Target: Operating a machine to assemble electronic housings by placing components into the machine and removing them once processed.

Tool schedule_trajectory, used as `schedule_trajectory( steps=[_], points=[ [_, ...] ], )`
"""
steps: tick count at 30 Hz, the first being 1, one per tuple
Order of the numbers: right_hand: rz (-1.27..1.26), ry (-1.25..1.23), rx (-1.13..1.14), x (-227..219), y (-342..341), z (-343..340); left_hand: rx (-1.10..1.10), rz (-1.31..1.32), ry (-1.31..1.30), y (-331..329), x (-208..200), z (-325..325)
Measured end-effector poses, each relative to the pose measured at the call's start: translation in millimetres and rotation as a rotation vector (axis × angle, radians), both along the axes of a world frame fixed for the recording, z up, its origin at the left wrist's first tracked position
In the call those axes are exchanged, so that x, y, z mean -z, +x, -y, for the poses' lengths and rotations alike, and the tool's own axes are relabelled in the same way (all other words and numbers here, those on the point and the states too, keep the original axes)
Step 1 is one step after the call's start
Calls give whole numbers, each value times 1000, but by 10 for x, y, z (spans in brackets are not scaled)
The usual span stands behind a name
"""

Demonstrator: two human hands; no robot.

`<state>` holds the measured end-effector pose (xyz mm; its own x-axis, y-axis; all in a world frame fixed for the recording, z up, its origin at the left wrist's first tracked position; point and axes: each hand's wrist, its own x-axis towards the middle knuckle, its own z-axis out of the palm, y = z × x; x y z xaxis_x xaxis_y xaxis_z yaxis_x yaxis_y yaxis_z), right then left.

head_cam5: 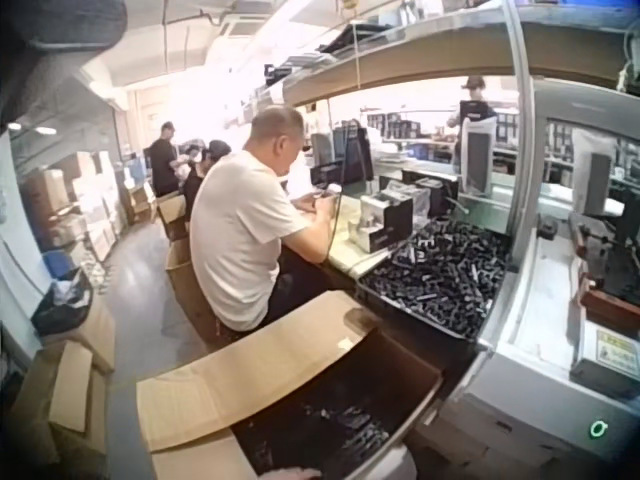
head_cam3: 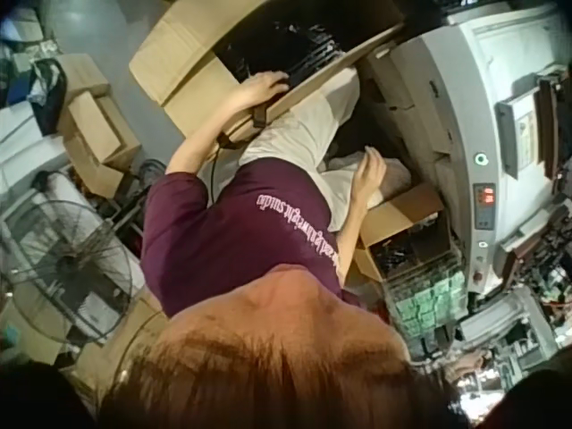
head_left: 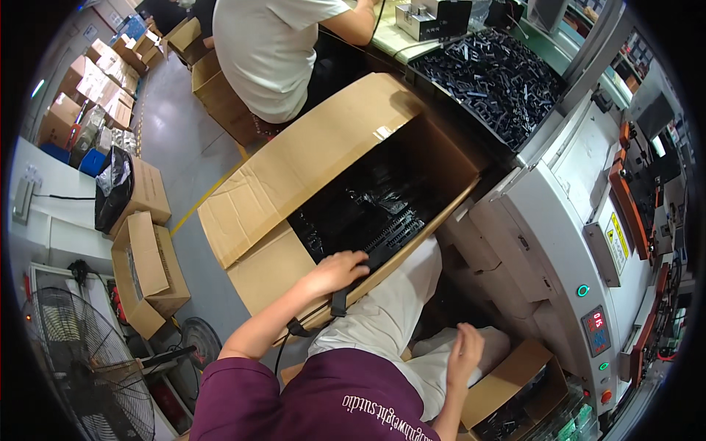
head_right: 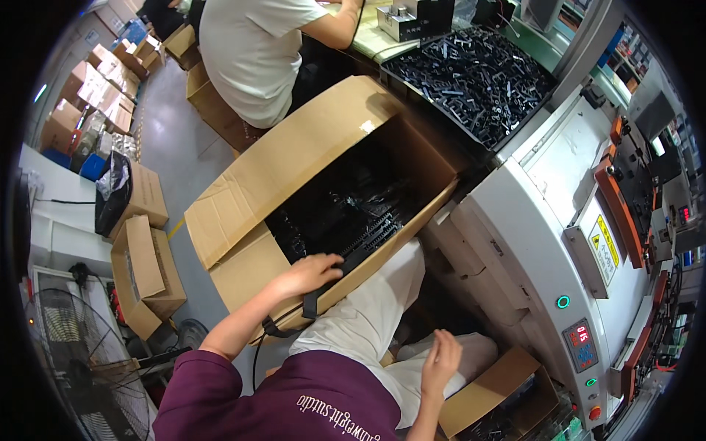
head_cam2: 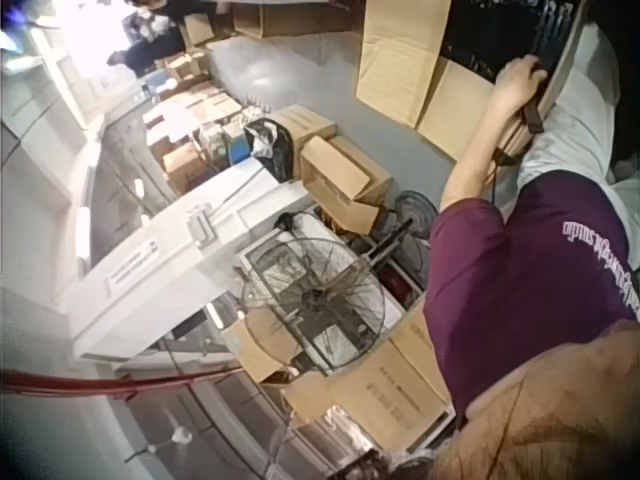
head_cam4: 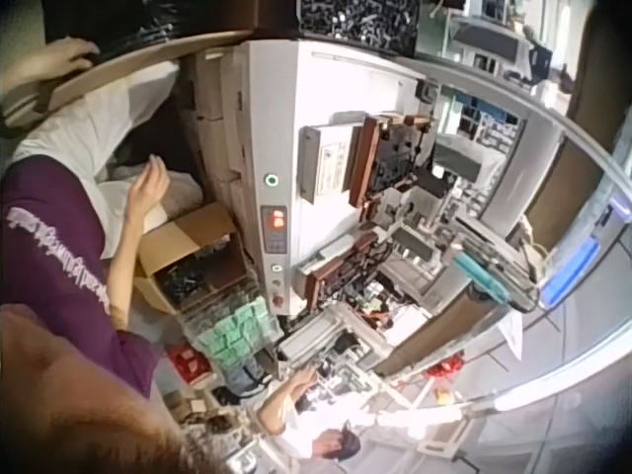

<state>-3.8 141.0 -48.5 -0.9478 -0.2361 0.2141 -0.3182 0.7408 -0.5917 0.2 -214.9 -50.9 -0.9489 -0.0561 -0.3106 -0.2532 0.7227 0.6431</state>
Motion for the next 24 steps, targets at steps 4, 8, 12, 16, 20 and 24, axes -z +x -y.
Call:
schedule_trajectory(
  steps=[4,8,12,16,20,24],
  points=[
    [235,-7,49,771,432,-180,-149,-1,-201,-711,296,292],
    [332,28,44,1146,600,-282,-535,39,-540,-1322,1040,758],
    [394,-5,136,1165,559,-329,-577,230,-486,-1341,1740,1194],
    [460,13,161,1155,569,-257,-618,218,-602,-1120,2133,1714],
    [494,15,231,1107,596,-220,-439,252,-767,-1211,2051,2001],
    [339,-160,281,1034,527,-227,-234,354,-824,-1517,1485,2224]
  ],
)
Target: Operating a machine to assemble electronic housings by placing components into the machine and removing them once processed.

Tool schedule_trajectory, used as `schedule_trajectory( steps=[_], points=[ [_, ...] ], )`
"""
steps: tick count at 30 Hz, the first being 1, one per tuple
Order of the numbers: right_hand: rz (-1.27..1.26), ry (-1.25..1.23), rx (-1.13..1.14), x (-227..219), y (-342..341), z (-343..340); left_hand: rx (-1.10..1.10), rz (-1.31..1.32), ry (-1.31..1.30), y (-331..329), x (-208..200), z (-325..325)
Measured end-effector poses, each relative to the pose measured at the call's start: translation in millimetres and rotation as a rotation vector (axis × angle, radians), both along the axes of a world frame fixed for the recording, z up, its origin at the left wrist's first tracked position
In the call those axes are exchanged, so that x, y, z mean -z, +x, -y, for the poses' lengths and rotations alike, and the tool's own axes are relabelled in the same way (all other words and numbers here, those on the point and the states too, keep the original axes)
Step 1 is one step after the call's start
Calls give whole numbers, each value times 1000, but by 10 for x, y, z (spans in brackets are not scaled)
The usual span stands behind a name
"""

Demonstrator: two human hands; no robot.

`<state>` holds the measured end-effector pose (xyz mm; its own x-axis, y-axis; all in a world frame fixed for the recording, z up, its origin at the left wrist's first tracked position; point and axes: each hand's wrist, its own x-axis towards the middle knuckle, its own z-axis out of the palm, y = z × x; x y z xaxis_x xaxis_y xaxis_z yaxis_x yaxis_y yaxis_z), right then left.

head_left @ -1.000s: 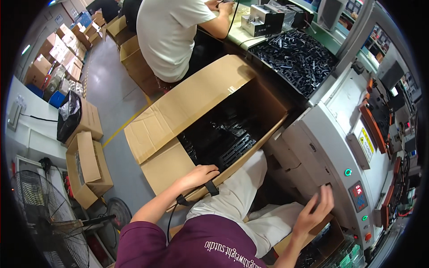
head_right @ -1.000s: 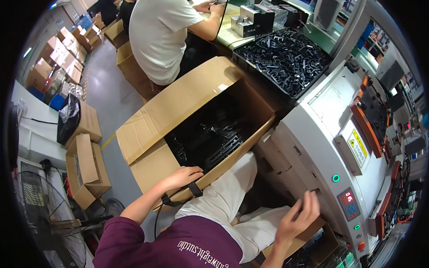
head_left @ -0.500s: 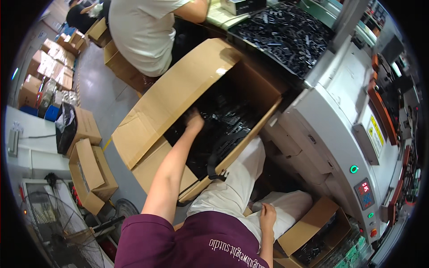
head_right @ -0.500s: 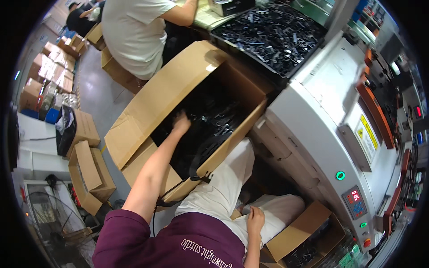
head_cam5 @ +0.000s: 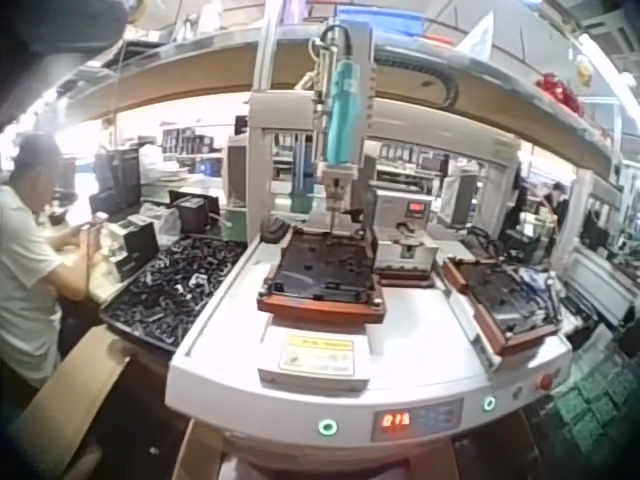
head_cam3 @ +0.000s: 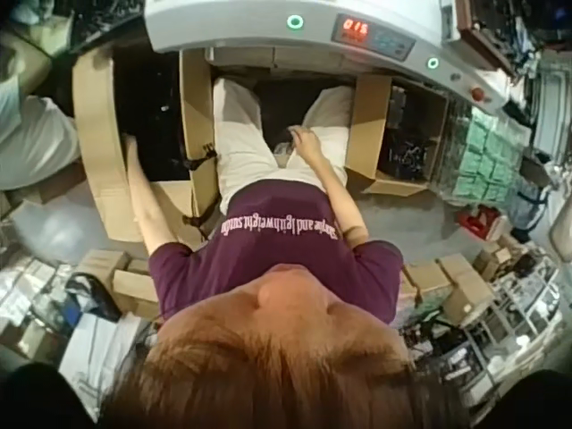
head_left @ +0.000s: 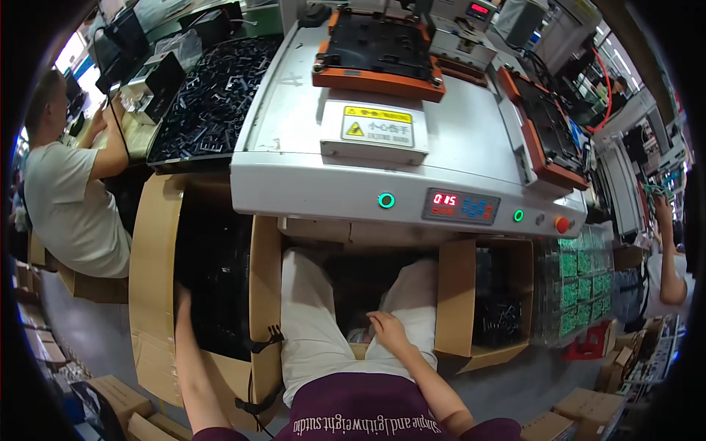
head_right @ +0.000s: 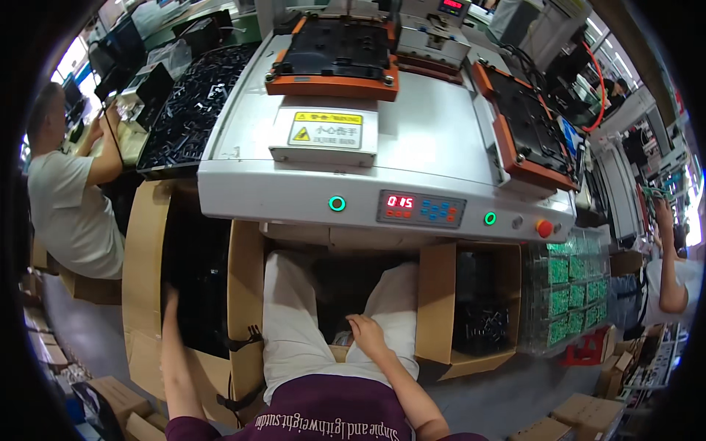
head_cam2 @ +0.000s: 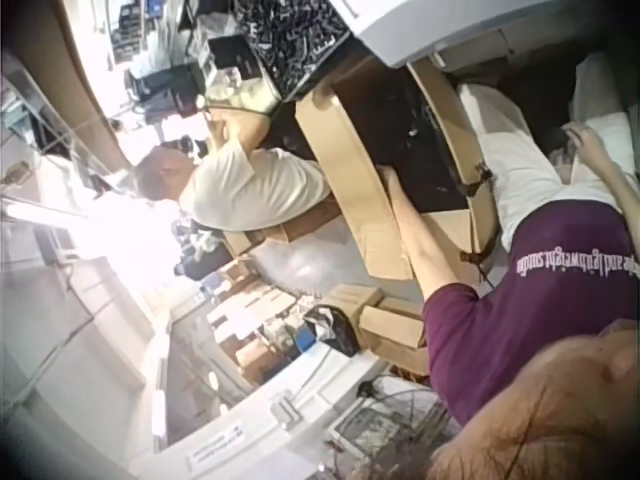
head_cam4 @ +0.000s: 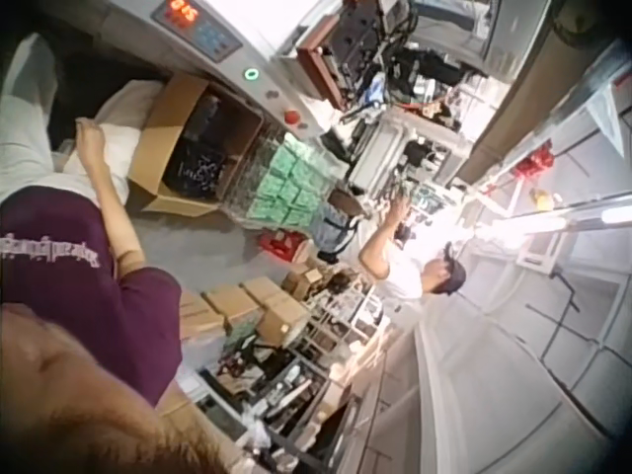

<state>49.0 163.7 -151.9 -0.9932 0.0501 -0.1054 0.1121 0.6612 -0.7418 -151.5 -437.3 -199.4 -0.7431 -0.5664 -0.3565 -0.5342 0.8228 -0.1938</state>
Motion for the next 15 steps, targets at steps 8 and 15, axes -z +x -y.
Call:
schedule_trajectory(
  steps=[8,15],
  points=[
    [-473,55,230,-1232,-314,-445,328,-654,610,874,-2206,-1701],
    [-512,395,757,-1955,57,-1711,-39,-986,1508,1272,-2569,-2576]
  ],
)
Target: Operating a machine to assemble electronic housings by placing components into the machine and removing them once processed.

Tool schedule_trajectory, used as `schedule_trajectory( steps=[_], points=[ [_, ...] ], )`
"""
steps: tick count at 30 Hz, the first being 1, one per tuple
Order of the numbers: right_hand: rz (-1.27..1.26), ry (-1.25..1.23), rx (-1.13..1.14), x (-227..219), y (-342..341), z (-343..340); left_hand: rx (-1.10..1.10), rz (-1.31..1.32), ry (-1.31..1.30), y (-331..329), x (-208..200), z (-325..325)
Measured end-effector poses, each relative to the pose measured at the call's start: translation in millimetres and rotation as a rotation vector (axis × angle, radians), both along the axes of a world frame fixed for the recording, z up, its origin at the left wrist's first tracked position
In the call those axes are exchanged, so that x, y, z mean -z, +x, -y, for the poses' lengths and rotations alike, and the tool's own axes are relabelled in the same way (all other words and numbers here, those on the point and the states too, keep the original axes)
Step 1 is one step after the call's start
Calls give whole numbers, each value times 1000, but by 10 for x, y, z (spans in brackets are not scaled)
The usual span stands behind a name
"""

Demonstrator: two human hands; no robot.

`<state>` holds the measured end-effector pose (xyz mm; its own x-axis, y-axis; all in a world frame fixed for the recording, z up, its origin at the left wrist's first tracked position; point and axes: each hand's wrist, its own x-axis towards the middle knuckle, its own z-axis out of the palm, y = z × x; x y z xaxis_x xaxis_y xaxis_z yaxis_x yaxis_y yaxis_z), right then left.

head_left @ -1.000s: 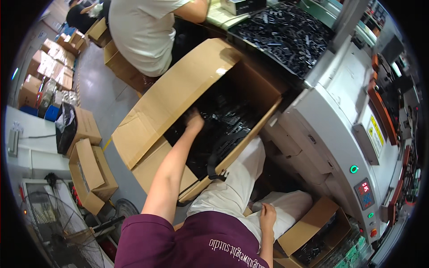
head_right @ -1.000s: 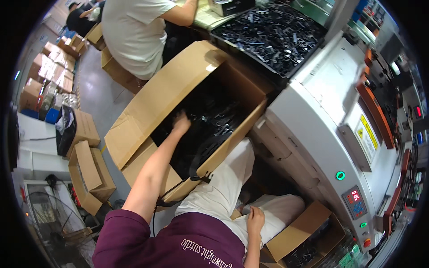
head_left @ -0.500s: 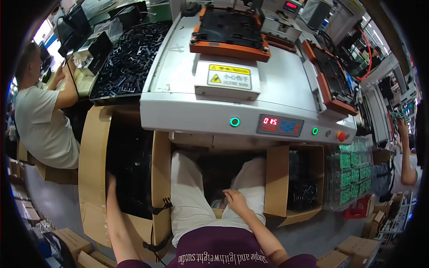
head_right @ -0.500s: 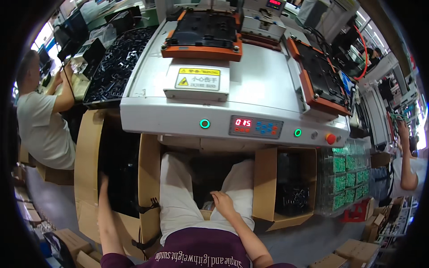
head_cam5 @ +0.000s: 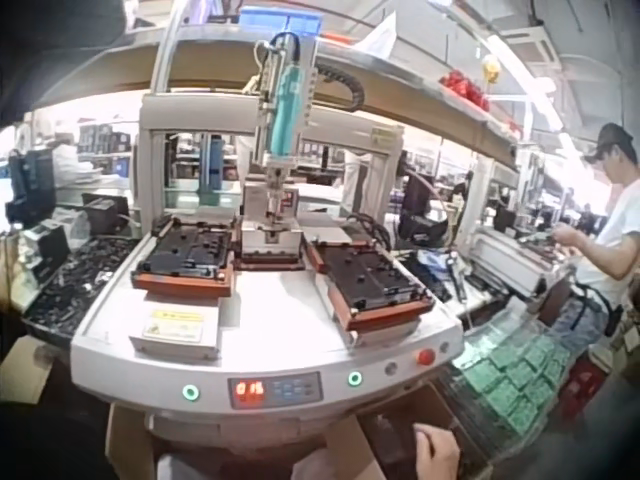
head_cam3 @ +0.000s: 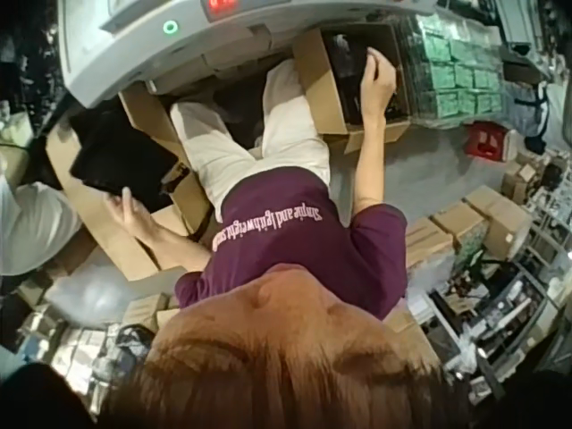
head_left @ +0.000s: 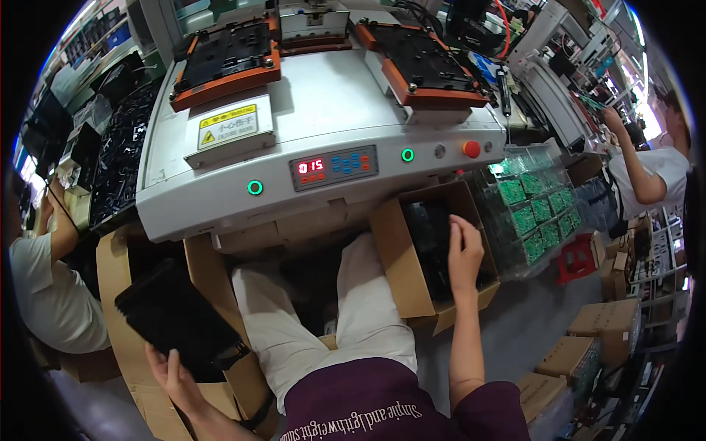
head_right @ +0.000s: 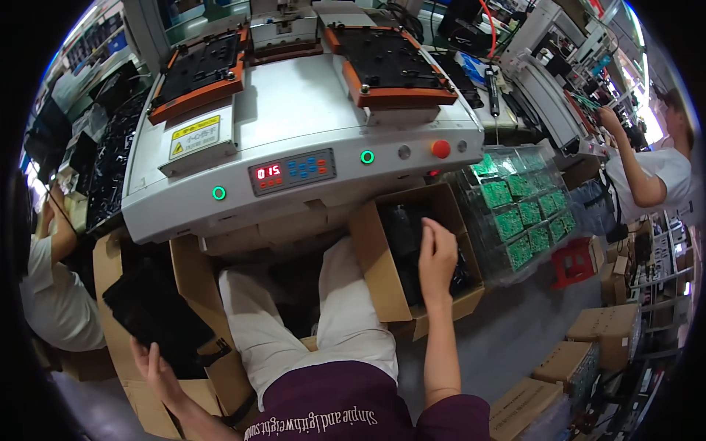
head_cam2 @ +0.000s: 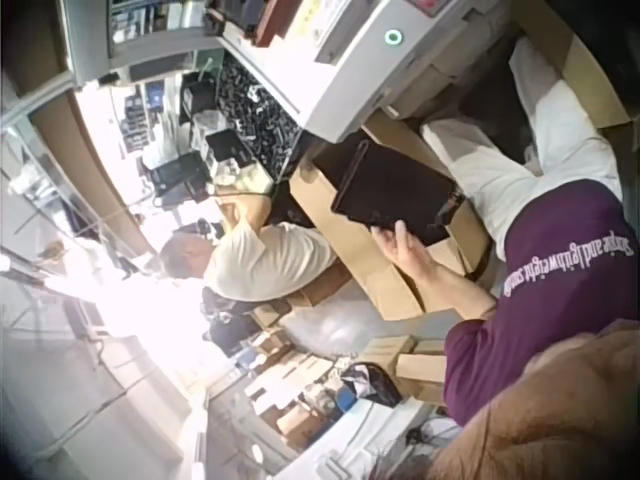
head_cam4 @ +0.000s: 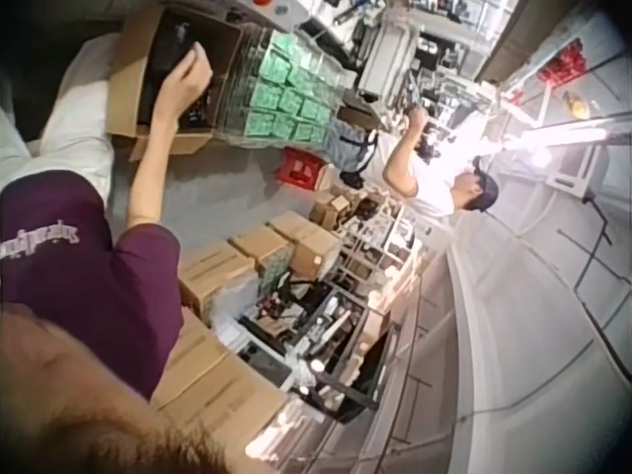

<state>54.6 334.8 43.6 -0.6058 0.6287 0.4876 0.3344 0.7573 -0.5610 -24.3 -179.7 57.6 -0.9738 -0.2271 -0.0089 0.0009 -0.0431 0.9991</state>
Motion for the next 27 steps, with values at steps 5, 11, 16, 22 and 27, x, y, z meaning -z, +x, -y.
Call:
schedule_trajectory(
  steps=[5,11,16,22,27],
  points=[
    [135,-51,179,276,524,-563,362,355,832,121,357,-924],
    [717,-165,236,630,885,-727,601,761,965,450,585,-1801],
    [696,53,71,1016,767,-905,763,740,801,452,557,-1932],
    [804,156,-130,1063,667,-986,744,654,553,414,509,-1825],
    [675,238,-121,976,807,-993,677,622,593,381,532,-1817]
  ],
)
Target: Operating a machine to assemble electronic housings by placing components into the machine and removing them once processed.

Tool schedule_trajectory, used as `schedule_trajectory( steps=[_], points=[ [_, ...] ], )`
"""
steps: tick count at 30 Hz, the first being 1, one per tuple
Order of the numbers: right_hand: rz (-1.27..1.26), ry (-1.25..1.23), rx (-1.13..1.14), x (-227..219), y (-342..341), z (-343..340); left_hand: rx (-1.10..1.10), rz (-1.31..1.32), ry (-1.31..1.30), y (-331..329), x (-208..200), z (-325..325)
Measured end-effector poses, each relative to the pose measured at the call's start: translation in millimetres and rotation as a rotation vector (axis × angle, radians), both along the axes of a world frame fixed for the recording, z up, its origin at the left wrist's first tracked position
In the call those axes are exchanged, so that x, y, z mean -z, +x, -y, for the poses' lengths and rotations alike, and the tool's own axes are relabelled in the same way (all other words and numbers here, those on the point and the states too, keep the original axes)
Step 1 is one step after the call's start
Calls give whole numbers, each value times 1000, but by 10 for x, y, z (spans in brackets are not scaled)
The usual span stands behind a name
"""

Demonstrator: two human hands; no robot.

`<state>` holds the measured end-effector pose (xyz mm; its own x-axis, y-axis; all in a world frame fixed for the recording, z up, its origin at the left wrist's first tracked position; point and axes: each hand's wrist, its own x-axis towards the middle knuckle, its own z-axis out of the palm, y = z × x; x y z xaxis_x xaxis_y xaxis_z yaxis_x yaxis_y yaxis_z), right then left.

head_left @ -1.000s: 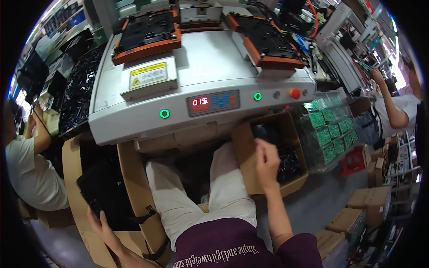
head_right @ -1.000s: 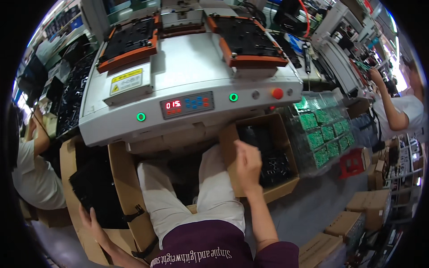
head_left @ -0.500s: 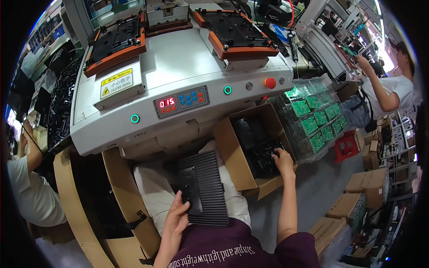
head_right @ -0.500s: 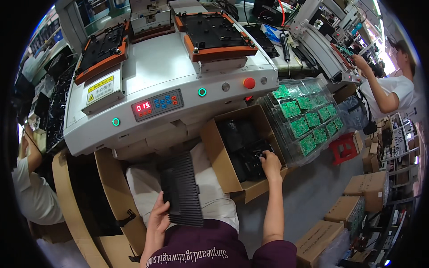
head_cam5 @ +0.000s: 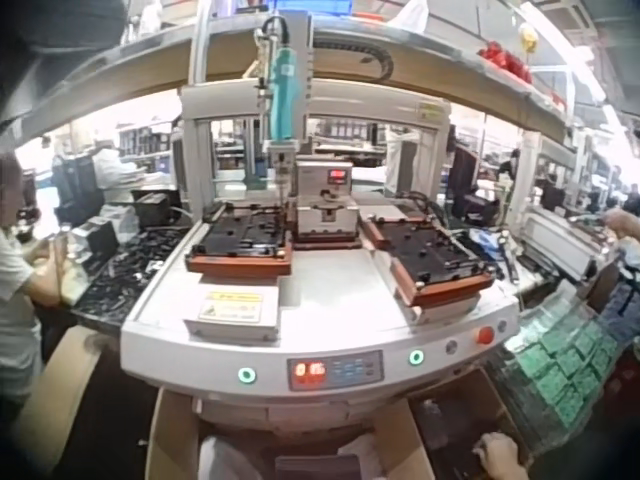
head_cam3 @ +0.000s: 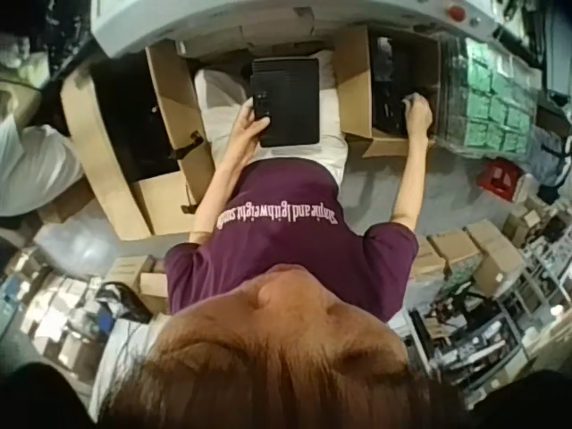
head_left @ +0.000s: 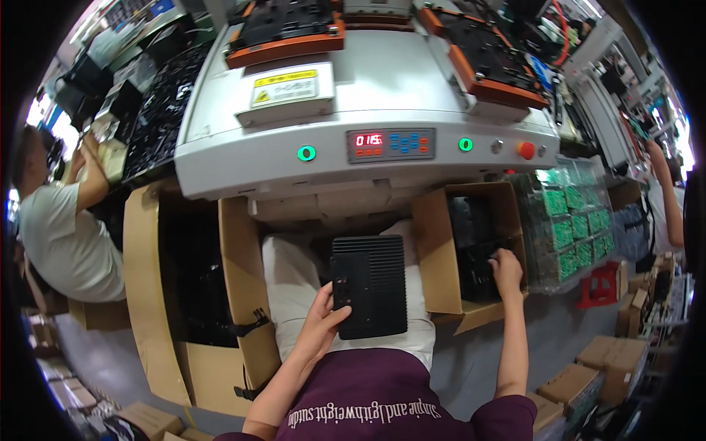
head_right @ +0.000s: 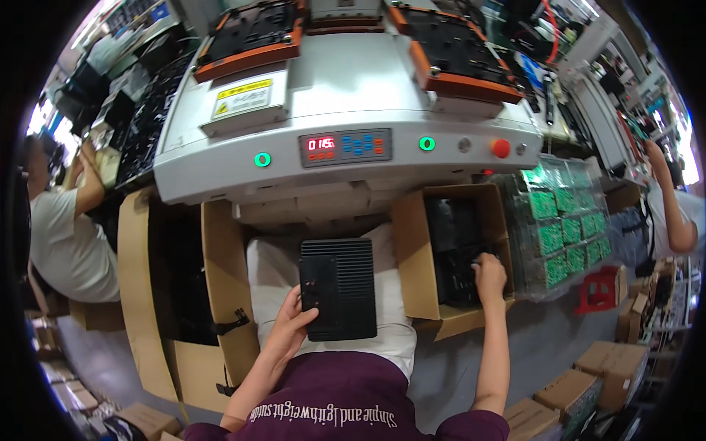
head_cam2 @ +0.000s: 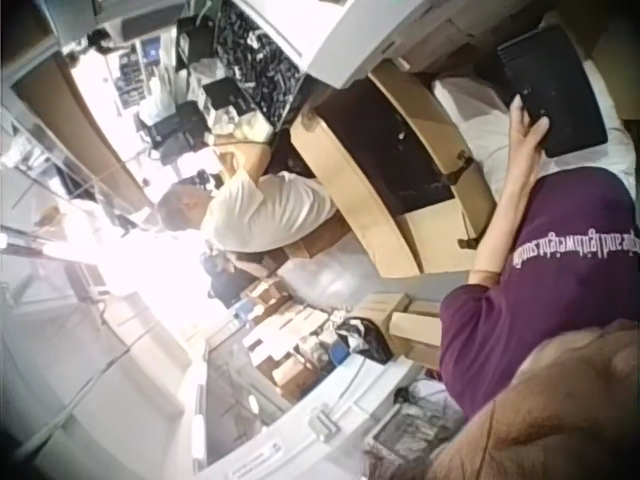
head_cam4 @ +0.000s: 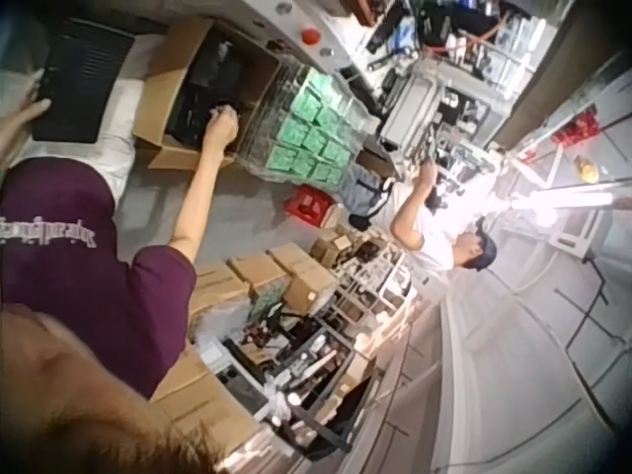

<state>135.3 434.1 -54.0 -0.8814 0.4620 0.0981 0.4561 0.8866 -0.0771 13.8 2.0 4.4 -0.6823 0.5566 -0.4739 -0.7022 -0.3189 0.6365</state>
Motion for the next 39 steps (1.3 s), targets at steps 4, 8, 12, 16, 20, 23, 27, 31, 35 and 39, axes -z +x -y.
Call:
schedule_trajectory(
  steps=[4,8,12,16,20,23,27,31,35,39],
  points=[
    [-455,-214,295,-445,-115,381,-25,-1,21,-22,-36,-30],
    [-568,-879,237,-947,-494,1435,-31,-88,-30,-1,-55,-95],
    [-327,-1213,-13,-895,-746,2477,-27,-341,-112,55,63,-189],
    [-366,-1309,6,-815,-910,2914,-64,-494,-207,124,89,-256],
    [-377,-1164,-39,-815,-912,2970,-49,-497,-242,116,96,-210],
    [-369,-1144,-39,-832,-936,2941,-29,-571,-279,123,154,-202],
    [-375,-1157,-43,-766,-928,2897,35,-685,-414,109,127,-192],
    [-342,-884,-72,-796,-947,2818,148,-773,-434,-5,53,-106],
    [-369,-377,-456,-831,-983,2548,346,-706,-409,-108,-44,34],
    [-256,-488,-679,-565,-936,2345,456,-577,-372,-183,27,45]
  ],
)
